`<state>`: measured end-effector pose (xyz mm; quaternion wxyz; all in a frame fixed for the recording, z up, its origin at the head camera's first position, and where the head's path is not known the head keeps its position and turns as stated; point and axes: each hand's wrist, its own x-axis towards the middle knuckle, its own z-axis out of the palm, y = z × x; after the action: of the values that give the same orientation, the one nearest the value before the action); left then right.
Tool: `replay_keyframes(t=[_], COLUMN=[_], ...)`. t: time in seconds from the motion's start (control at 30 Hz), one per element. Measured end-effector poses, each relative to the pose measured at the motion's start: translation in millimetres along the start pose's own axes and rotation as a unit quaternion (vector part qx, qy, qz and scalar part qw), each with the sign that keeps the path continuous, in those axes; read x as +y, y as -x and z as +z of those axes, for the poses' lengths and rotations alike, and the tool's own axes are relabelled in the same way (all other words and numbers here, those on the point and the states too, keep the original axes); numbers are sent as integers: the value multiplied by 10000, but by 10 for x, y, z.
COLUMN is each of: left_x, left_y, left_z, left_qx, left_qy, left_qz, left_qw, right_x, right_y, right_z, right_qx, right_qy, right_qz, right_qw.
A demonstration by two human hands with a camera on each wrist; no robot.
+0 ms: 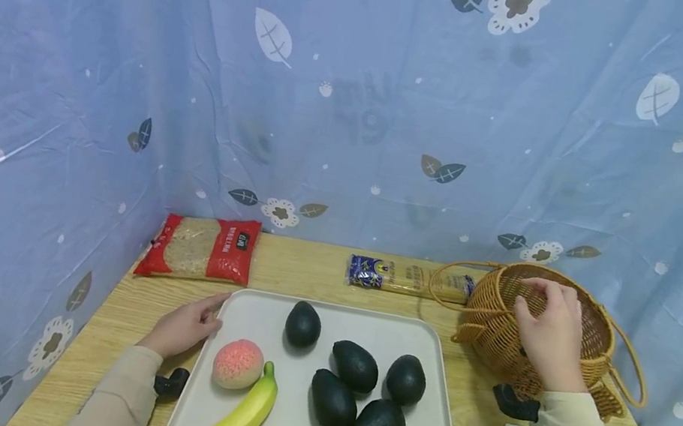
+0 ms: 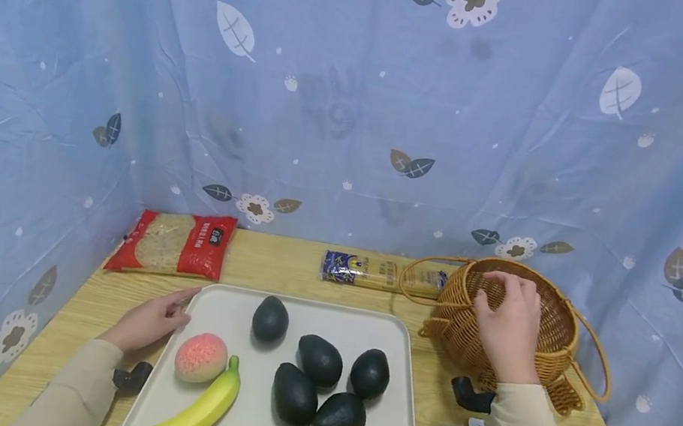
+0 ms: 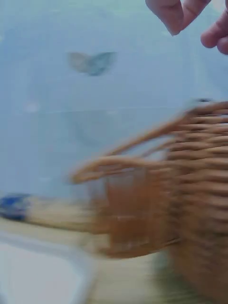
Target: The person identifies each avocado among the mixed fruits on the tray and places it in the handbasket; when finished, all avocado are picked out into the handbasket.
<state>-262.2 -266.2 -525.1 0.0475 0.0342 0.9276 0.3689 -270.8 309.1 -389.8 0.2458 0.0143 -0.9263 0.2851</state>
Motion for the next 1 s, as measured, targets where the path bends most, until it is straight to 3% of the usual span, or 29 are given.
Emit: replay_keyframes(t=[0.13,0.3,0.4,0.63,0.83,1.0], left_x=[-5,-24,-14,22,26,57], left_y=[22,55,52,37,32,26], left_z=[-24,-73,-98,-92,-44,-18], left_qx=[-36,-39,-23,-64,-110,-105], left_qy=[15,-96,-140,-148,-111,-102], left_qz=[-107,-180,-53,-23,-32,4], left_qw=[9999,9998,9999,9999,9999,9999], right_x=[-282,-501,-560,-522,-450,-430], right_y=[147,362,471,672,767,829], right_z=[198,504,665,899,997,994], right_qx=[-67,-1035,-1564,-2282,-2622,-2930], right_qy=[-363,-814,-888,-950,-984,-887], right_qz=[-593,-922,-946,-1131,-1006,-466], right_qw=[9976,9870,9791,9623,9547,9509])
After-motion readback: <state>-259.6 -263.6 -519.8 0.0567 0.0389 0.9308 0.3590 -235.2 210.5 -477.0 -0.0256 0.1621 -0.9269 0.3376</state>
